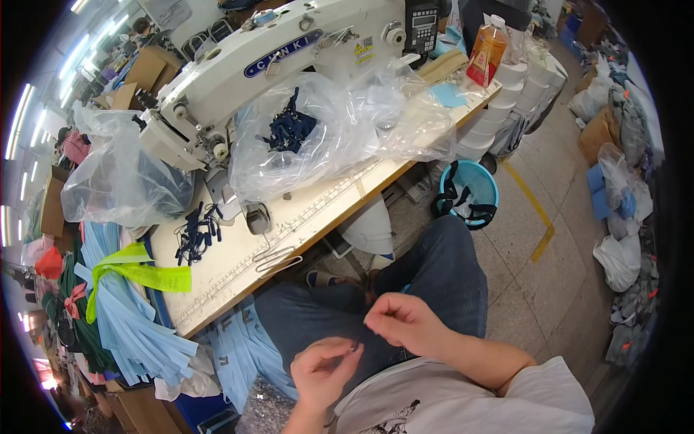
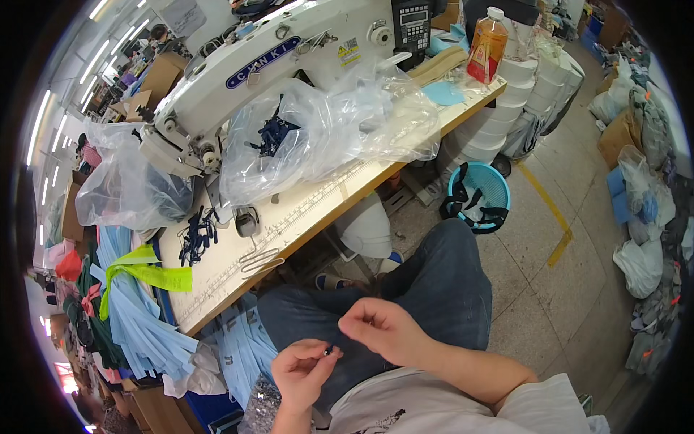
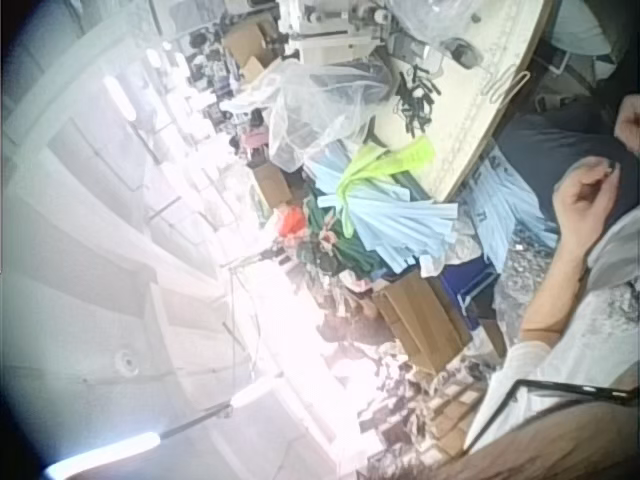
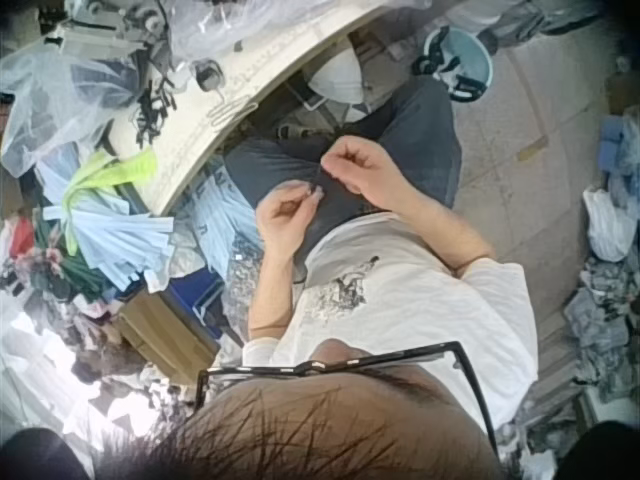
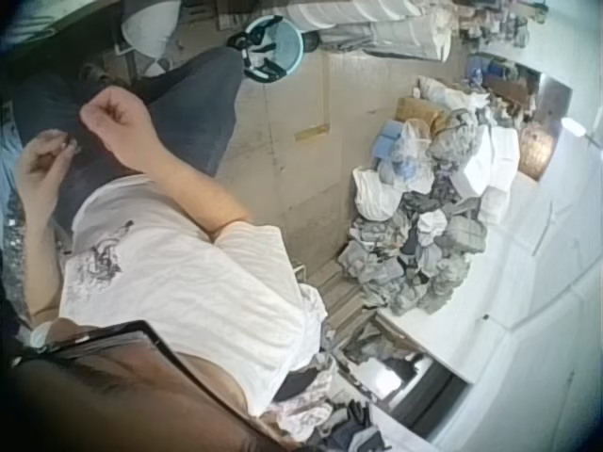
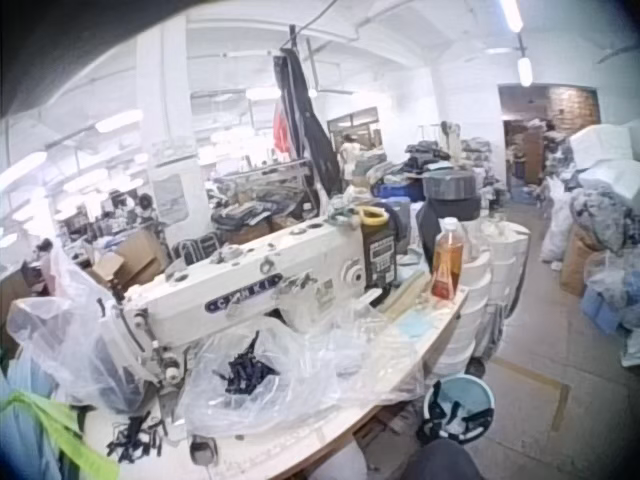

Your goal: The person attaches small metal stoppers onto cord loops by hand, repeatedly threading the cords through the metal pieces.

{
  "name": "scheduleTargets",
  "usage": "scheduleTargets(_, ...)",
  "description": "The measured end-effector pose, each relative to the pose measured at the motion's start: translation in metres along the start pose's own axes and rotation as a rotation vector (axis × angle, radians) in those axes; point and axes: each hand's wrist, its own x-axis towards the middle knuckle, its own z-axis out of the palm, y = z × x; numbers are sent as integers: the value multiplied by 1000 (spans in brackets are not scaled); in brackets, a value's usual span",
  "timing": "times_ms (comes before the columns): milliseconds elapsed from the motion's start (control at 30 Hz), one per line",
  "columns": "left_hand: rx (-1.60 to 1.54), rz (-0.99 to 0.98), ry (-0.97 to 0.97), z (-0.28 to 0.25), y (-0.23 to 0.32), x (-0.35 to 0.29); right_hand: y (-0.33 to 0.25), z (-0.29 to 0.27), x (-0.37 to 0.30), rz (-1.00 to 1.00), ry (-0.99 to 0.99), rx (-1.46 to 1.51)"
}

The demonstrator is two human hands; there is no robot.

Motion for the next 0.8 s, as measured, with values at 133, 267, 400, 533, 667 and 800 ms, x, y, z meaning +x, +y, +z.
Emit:
scheduleTargets(133, -318, -24, 41, 10, 4, -1, -2, -1, 1, 253, 65, 329)
scheduleTargets(267, -482, -22, 22, 10, 4, 0, -2, 6, 2, 304, 58, 467)
scheduleTargets(400, -565, -28, -2, 4, 1, 4, -3, 10, 13, 309, 30, 412)
scheduleTargets(533, -728, -69, -1, -3, -1, 1, -20, 15, 26, 291, -30, 210)
scheduleTargets(667, -584, -141, 52, -8, 7, 15, -76, 16, 68, -117, -8, -149)
scheduleTargets(800, -472, -129, 141, -27, -3, 17, -152, 11, 149, -545, 277, -632)
